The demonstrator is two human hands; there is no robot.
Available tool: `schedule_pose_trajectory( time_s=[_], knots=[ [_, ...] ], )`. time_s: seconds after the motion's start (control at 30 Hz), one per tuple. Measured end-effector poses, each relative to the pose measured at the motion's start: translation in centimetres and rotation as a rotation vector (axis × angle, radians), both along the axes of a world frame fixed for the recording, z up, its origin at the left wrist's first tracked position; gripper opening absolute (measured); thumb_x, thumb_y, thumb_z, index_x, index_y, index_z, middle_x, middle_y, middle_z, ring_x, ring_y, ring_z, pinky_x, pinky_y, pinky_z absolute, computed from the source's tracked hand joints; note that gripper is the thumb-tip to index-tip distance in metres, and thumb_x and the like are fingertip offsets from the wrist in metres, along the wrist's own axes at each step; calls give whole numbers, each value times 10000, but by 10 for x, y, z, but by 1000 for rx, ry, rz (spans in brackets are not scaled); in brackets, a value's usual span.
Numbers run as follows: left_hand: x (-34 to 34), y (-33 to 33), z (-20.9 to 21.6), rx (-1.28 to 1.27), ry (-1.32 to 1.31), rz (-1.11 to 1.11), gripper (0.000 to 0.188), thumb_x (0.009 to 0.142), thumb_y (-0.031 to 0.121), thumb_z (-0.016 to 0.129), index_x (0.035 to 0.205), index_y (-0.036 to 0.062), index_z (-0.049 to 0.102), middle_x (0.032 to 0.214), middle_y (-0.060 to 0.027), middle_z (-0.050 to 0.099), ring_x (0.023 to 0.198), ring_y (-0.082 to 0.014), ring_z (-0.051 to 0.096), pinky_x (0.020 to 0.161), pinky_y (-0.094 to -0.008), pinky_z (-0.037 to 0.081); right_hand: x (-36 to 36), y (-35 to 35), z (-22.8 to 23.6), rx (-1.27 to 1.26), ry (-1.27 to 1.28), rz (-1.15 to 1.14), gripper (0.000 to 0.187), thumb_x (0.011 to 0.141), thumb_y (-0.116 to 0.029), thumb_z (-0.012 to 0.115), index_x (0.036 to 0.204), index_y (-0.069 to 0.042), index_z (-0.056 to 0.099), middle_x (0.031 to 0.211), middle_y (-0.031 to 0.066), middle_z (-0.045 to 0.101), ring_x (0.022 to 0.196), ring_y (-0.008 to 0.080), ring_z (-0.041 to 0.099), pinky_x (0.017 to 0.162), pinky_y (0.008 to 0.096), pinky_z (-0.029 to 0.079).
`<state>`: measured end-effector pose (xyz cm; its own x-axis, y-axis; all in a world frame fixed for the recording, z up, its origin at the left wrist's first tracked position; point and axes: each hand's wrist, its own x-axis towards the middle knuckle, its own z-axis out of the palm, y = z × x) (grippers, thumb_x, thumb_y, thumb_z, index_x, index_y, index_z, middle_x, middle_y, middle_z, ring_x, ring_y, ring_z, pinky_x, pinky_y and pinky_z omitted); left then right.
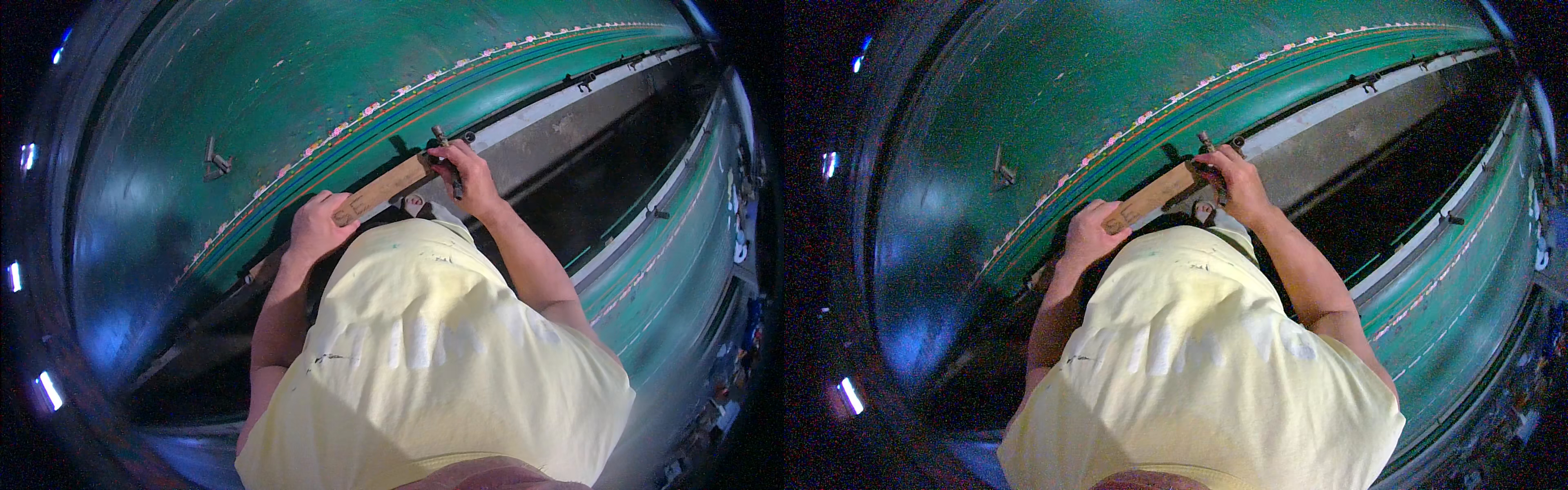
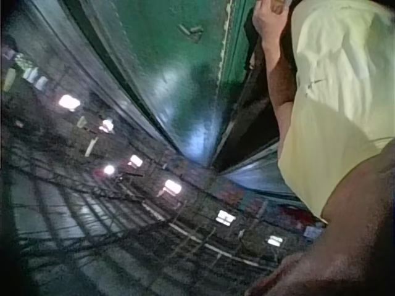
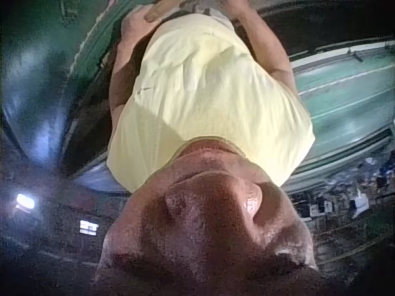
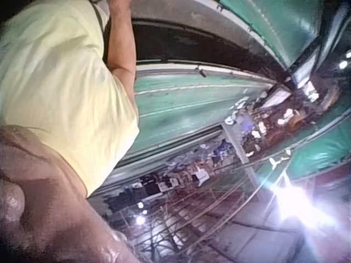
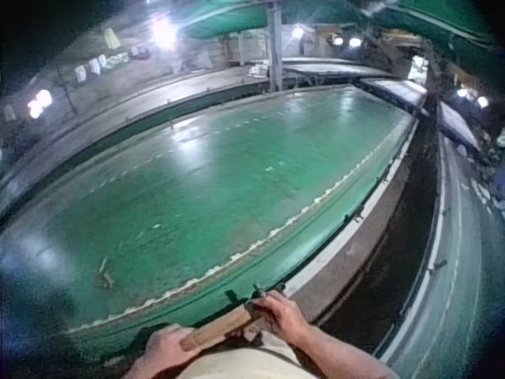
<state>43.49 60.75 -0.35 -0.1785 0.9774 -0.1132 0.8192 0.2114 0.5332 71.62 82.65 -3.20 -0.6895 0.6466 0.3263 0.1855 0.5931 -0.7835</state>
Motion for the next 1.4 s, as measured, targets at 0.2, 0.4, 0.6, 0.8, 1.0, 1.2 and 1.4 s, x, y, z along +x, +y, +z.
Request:
schedule_pose_trajectory(
  time_s=[0.2,0.4,0.6,0.8,1.0,1.2,1.4],
  knots=[
    [24,44,24,-95,-87,-45,847,780,242,967,1528,70,607,1360,-190,712,1266,-394,709,1091,-466,578,-2,-1,0,4,8,-19,470,887,148,715,1311,-55,715,1081,188,685,974,424,726,811,439,596],
    [75,138,-11,40,-200,-165,848,836,191,864,1592,57,505,1477,-203,654,1351,-399,661,1104,-501,570,0,-5,7,25,-38,-34,495,890,146,716,1339,-63,713,1121,192,693,1008,417,731,831,438,598],
    [89,141,5,15,-132,-275,771,863,91,785,1578,56,497,1335,-194,671,1265,-410,681,1062,-524,585,20,-37,-4,-78,114,-222,590,839,53,781,1406,-80,692,1192,184,758,990,441,762,872,480,629],
    [93,134,-10,150,19,-278,662,864,85,794,1489,119,577,1285,-188,683,1210,-425,674,1008,-533,594,51,-75,-23,-18,-185,-252,440,857,-47,808,1283,-69,695,1108,183,787,968,394,785,829,490,629],
    [91,136,-5,147,91,-357,541,879,90,776,1383,115,582,1245,-189,679,1188,-408,680,976,-530,601,38,-80,-17,132,-197,-334,499,774,-93,863,1247,-98,704,1042,130,760,969,374,761,811,493,611],
    [97,144,-3,43,113,-294,360,934,64,708,1264,106,569,1183,-206,685,1130,-439,709,947,-553,604,29,-85,-16,344,-398,-356,362,864,-112,777,1222,-135,727,982,81,736,899,322,736,751,460,566],
    [103,140,-2,60,169,-305,400,937,81,723,1302,109,562,1191,-223,688,1123,-463,711,917,-601,606,29,-86,-10,581,-549,-357,304,955,-155,684,1252,-164,746,984,25,733,941,241,700,836,416,513]
  ],
)
